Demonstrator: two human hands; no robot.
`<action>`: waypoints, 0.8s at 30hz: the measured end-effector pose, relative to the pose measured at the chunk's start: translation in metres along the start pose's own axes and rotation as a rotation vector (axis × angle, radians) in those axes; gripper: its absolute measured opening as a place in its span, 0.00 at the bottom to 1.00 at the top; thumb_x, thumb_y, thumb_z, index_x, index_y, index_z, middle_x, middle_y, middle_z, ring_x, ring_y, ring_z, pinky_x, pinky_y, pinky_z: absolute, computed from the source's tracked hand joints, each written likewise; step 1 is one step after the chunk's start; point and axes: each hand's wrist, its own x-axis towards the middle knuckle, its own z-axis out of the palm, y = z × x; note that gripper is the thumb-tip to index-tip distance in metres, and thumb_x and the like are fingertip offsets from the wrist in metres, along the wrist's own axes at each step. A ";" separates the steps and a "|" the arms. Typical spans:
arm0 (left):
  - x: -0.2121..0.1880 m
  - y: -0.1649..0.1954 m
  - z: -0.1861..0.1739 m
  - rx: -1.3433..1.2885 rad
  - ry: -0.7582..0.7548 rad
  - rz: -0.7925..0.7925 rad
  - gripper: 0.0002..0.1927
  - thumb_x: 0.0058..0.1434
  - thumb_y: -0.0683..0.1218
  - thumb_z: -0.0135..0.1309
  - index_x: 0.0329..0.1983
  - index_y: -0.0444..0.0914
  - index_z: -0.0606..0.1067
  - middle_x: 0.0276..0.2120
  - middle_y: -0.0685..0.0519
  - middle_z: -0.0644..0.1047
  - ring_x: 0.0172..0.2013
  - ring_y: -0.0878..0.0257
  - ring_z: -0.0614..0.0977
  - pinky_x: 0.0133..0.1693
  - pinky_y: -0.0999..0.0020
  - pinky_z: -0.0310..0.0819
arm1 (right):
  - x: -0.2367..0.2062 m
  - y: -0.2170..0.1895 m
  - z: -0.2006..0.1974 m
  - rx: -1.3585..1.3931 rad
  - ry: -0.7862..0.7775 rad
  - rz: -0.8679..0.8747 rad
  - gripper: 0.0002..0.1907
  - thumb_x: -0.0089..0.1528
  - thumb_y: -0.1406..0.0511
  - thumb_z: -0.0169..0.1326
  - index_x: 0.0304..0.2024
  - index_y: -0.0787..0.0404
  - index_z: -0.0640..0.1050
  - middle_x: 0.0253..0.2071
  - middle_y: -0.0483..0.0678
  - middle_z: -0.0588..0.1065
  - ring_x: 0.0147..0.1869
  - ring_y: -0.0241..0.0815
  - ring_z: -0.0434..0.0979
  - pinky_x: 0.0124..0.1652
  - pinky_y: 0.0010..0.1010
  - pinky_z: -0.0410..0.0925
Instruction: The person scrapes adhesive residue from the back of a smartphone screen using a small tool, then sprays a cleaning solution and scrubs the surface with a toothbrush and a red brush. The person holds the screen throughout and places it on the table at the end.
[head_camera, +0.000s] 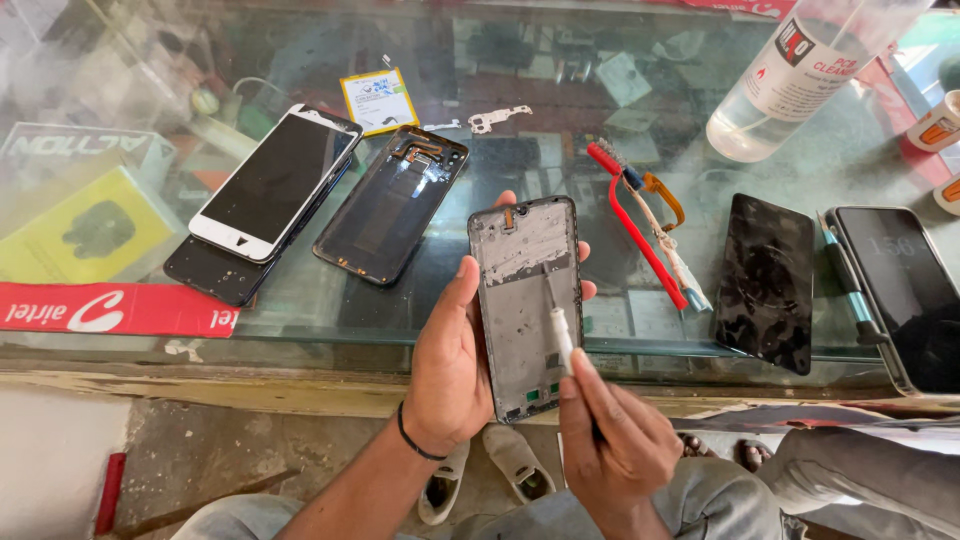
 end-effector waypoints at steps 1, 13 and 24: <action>0.001 0.000 0.000 -0.008 -0.001 -0.006 0.34 0.77 0.60 0.37 0.83 0.50 0.48 0.68 0.38 0.67 0.61 0.47 0.75 0.62 0.54 0.71 | 0.001 0.001 0.000 0.008 0.012 0.031 0.14 0.60 0.74 0.63 0.49 0.69 0.81 0.32 0.55 0.82 0.29 0.30 0.78 0.30 0.23 0.68; 0.002 -0.002 -0.001 -0.006 -0.017 0.007 0.33 0.78 0.60 0.35 0.83 0.49 0.49 0.67 0.38 0.68 0.60 0.48 0.75 0.62 0.54 0.71 | -0.001 0.003 -0.002 -0.027 0.014 0.083 0.14 0.62 0.75 0.62 0.51 0.68 0.82 0.33 0.53 0.81 0.30 0.31 0.78 0.31 0.23 0.67; 0.002 -0.003 -0.001 0.016 0.002 0.010 0.33 0.78 0.60 0.35 0.83 0.49 0.49 0.67 0.38 0.68 0.60 0.47 0.76 0.61 0.54 0.72 | -0.003 0.002 -0.003 0.018 -0.033 0.010 0.14 0.60 0.74 0.63 0.49 0.68 0.82 0.29 0.52 0.80 0.28 0.30 0.77 0.30 0.24 0.68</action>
